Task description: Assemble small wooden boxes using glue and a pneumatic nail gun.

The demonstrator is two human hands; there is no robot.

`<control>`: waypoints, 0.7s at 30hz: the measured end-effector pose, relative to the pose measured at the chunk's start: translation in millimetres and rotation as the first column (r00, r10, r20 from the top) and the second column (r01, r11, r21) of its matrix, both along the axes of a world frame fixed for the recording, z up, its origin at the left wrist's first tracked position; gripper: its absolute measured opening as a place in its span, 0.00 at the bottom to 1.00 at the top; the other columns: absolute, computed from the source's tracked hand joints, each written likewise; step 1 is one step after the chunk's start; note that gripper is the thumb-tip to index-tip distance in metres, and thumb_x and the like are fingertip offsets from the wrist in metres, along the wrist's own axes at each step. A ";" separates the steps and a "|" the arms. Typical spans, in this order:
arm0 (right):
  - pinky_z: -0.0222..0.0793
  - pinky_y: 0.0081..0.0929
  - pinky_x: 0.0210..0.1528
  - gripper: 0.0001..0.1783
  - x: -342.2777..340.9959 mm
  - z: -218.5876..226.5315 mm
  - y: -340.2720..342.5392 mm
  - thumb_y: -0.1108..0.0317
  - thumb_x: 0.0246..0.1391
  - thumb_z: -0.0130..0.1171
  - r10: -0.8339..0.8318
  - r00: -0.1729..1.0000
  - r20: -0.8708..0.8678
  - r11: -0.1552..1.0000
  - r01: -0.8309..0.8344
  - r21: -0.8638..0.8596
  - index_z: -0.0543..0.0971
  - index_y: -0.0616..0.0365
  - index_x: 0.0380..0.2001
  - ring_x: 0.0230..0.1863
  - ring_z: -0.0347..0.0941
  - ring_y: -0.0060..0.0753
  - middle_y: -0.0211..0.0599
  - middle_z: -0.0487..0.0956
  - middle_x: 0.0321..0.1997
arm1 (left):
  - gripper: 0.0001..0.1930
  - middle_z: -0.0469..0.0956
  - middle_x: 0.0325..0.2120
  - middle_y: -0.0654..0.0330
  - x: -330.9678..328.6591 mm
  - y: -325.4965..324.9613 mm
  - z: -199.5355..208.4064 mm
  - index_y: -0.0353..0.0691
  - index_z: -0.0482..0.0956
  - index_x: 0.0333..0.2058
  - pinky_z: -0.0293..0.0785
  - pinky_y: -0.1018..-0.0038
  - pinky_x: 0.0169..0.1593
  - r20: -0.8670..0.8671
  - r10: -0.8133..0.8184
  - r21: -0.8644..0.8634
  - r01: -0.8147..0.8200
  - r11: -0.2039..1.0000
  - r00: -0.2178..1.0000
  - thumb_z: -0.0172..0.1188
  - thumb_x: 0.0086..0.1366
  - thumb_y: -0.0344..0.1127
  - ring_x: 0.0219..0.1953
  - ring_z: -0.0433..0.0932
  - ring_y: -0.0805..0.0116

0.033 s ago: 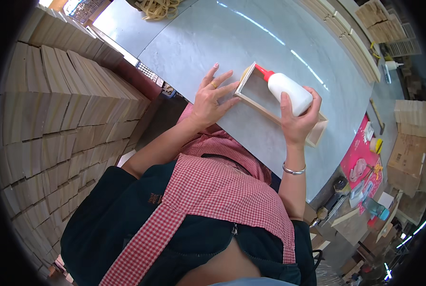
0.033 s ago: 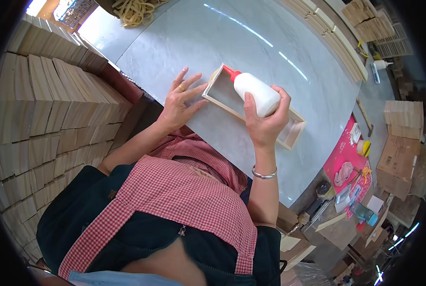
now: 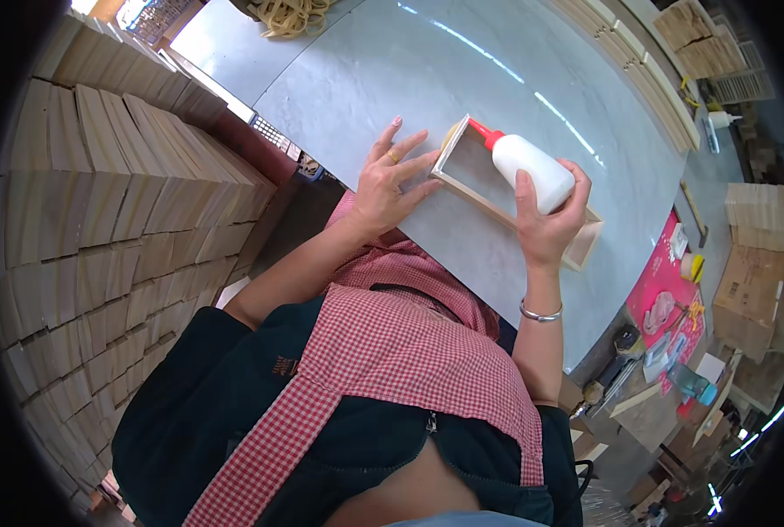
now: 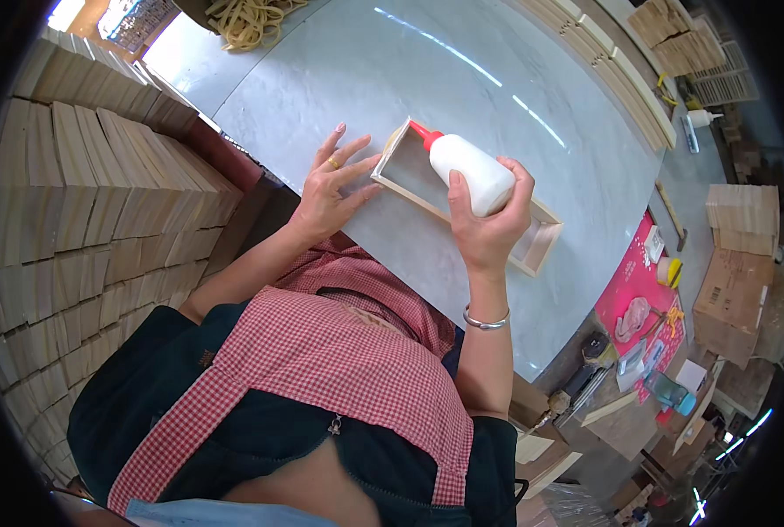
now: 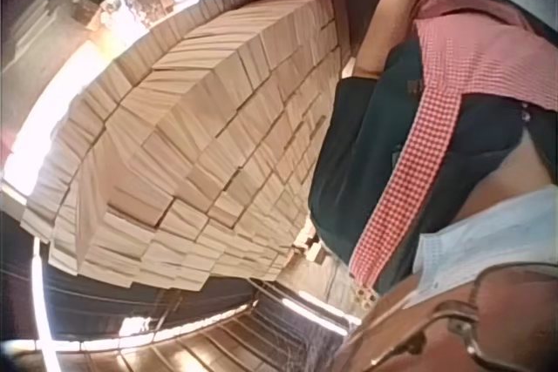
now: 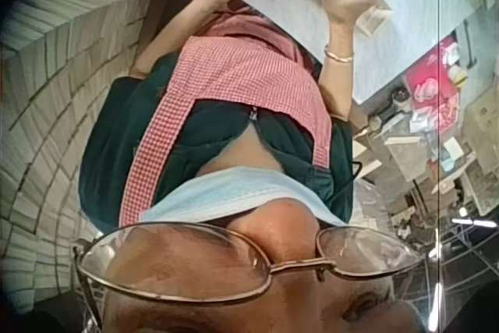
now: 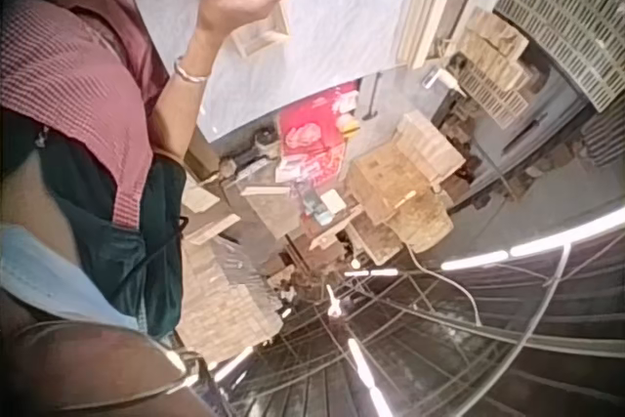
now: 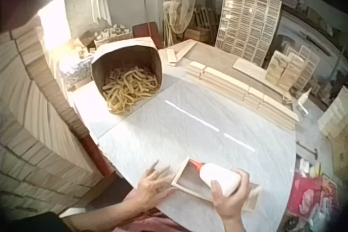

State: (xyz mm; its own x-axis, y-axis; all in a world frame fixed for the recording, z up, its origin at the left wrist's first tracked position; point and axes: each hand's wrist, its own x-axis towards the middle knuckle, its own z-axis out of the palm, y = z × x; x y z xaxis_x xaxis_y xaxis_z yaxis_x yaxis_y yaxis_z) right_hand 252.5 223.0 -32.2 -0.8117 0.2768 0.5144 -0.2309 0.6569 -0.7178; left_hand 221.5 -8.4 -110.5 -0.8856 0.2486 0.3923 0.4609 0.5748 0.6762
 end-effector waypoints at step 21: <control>0.76 0.31 0.41 0.27 52.3 11.3 51.8 0.61 0.52 0.72 -0.215 0.976 0.046 0.977 0.214 0.026 0.72 0.59 0.51 0.41 0.77 0.39 0.43 0.79 0.45 | 0.22 0.74 0.62 0.58 0.7 0.2 4.3 0.49 0.85 0.53 0.63 0.58 0.70 -0.006 -0.027 0.014 0.027 1.000 1.000 0.72 0.57 0.34 0.74 0.55 0.49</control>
State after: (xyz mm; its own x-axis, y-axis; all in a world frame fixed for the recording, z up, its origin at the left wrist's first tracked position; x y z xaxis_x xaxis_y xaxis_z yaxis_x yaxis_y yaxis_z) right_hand 304.8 274.8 -20.9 -0.7588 0.4369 0.4831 -0.0483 0.7019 -0.7106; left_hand 222.3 -8.2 -106.2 -0.8765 0.2669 0.4007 0.4798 0.5526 0.6814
